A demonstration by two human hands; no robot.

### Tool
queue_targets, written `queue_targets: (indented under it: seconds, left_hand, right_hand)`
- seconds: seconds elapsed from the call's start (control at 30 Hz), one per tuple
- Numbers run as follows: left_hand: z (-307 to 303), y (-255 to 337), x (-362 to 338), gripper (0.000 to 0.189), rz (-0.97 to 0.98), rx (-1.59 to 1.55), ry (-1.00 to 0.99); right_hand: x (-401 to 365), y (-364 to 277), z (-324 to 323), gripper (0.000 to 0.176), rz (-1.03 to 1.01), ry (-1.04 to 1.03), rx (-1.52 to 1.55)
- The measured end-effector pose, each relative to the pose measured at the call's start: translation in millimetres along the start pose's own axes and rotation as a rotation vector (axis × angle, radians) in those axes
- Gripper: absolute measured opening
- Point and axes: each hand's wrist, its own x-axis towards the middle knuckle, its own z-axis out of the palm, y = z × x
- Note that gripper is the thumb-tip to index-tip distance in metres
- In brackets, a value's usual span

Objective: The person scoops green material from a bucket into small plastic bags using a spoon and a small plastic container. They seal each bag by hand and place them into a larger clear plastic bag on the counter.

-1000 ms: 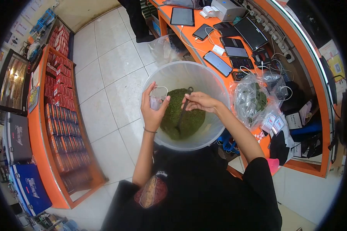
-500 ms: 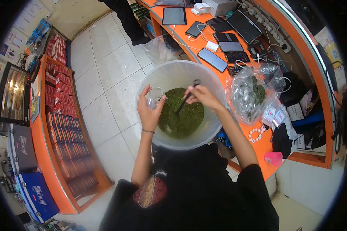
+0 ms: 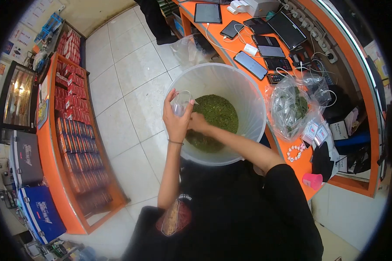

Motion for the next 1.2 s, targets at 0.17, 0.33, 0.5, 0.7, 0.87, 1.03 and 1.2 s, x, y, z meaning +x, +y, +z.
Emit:
queue_targets:
  seconds: [0.17,0.33,0.5,0.7,0.87,1.03,1.2]
  left_hand:
    - [1,-7,2,0.061,0.026,-0.011,0.034]
    - [-1,-1,1,0.060,0.011,-0.027,0.075]
    - [-3,-1,1,0.061,0.004,0.036,0.055]
    - [4,-3,-2,0.066,0.086,0.124,-0.106]
    - [5,12,-7,0.089,0.045,0.252,-0.333]
    - [5,12,-8,0.097,0.019,0.133,-0.441]
    - [4,12,-8,0.099,0.012,0.117,-0.431]
  right_hand:
    - [4,13,-79,0.036,0.155,-0.212,0.564]
    - [-34,-15,-146,0.034,0.185,-0.312,0.789]
    - [-80,-24,-187,0.033,0.032,-0.139,0.939]
    - [-132,-53,-199,0.034,-0.040,0.255,0.902]
    - [-153,-100,-176,0.040,-0.326,0.642,0.657]
    - [-161,-108,-129,0.019,-0.616,0.664,0.159]
    - [-173,-111,-117,0.026,-0.921,0.574,-0.224]
